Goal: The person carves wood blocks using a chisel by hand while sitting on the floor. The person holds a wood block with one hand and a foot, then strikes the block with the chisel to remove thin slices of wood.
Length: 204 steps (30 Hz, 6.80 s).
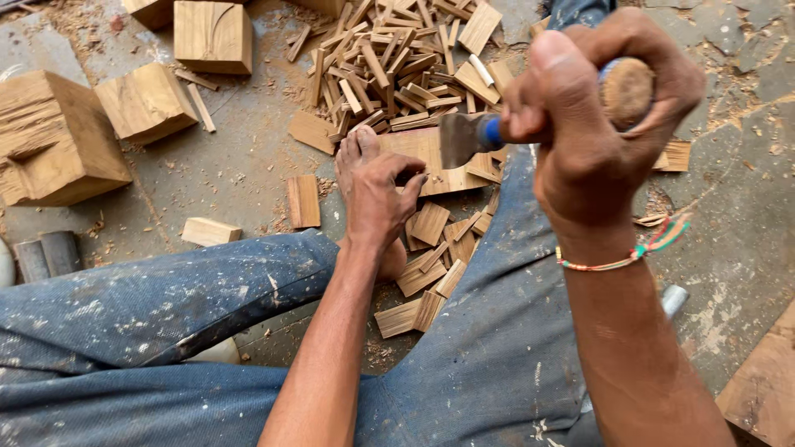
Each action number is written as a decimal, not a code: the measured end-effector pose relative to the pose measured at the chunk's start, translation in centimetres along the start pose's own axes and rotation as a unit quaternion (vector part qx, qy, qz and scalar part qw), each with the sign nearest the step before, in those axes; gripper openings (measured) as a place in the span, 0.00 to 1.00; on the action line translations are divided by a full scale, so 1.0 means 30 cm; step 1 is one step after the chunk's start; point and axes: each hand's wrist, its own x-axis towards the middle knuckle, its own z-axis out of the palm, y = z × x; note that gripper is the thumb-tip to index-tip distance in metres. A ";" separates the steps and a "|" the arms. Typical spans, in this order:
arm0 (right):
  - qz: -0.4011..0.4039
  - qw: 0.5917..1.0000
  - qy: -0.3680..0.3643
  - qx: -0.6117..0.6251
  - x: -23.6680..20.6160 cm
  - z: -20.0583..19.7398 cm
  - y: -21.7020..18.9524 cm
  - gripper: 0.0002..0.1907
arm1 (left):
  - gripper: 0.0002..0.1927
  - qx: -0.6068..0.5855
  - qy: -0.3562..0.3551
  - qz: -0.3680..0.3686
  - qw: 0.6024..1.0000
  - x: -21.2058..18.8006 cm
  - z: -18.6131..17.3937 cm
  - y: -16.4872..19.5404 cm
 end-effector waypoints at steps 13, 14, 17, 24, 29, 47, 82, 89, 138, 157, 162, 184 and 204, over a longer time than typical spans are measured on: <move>-0.008 0.997 -0.042 -0.063 0.005 0.112 -0.062 0.19 | 0.07 0.038 0.029 0.031 0.998 -0.010 -0.063 0.071; -0.010 0.997 -0.043 -0.066 0.006 0.112 -0.062 0.19 | 0.07 0.043 0.039 0.041 0.997 -0.010 -0.066 0.077; -0.019 0.996 -0.049 -0.067 0.008 0.113 -0.057 0.18 | 0.07 0.044 0.041 0.046 0.997 -0.012 -0.070 0.087; -0.031 0.994 -0.060 -0.086 0.011 0.107 -0.041 0.16 | 0.07 0.051 0.035 0.056 0.997 -0.016 -0.065 0.081; -0.021 0.995 -0.066 -0.076 0.011 0.101 -0.037 0.16 | 0.09 0.068 0.037 0.064 0.995 -0.015 -0.075 0.089; -0.018 0.993 -0.072 -0.095 0.007 0.103 -0.045 0.16 | 0.11 0.068 0.030 0.069 0.995 -0.024 -0.092 0.102; 0.021 0.991 0.134 0.001 0.002 -0.053 0.001 0.08 | 0.06 -0.078 0.123 0.031 0.989 -0.005 -0.082 0.062; 0.175 0.949 0.169 0.200 -0.126 -0.473 -0.049 0.23 | 0.04 -0.233 0.069 -0.132 0.961 0.025 -0.098 0.069; 0.333 0.846 0.259 0.325 -0.447 -0.646 0.191 0.19 | 0.10 0.085 -0.143 0.157 0.973 0.096 0.266 0.095; 0.330 0.848 0.250 0.331 -0.438 -0.646 0.192 0.18 | 0.06 -0.014 -0.196 0.030 0.980 0.121 0.351 0.084; 0.328 0.849 0.249 0.332 -0.448 -0.651 0.195 0.19 | 0.10 -0.202 -0.150 -0.219 0.943 0.175 0.154 0.097; 0.327 0.853 0.245 0.326 -0.452 -0.654 0.203 0.19 | 0.20 0.391 -0.240 -0.052 0.887 -0.078 0.197 0.223; 0.325 0.851 0.239 0.337 -0.445 -0.645 0.194 0.19 | 0.22 -0.077 -0.529 -0.114 0.837 0.042 0.078 0.056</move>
